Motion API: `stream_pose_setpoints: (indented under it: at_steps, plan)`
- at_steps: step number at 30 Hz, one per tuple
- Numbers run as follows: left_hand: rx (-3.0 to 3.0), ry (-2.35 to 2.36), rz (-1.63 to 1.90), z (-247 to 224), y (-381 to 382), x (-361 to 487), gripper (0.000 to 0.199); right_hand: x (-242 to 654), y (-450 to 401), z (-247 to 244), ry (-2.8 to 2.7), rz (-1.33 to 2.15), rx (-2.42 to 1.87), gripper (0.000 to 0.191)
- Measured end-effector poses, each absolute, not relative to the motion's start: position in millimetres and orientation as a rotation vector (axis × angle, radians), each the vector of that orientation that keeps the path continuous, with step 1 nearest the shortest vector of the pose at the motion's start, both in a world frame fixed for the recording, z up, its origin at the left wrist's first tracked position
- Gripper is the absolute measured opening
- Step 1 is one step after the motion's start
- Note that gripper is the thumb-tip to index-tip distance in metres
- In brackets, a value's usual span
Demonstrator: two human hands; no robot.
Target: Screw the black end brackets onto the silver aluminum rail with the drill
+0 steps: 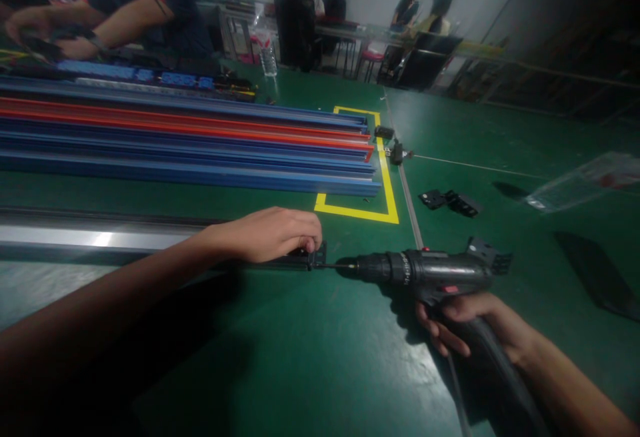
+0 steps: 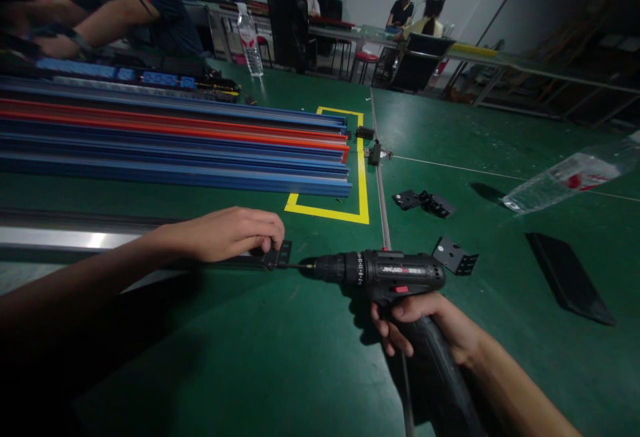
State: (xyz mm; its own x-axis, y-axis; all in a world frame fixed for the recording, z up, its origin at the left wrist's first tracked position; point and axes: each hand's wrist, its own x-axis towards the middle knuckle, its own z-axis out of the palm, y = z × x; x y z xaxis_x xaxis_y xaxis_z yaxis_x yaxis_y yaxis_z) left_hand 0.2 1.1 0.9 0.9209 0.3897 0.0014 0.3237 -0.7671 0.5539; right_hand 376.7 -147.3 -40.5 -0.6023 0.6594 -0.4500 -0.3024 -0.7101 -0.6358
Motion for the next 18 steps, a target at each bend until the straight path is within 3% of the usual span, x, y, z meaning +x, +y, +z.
stream_pose_setpoints:
  at_steps: [18]
  plan:
    - [2.519,0.486,0.189,-0.7,1.9,-0.2,0.025,374.7,-147.2,-37.8,-0.711,2.295,-0.930,0.033]
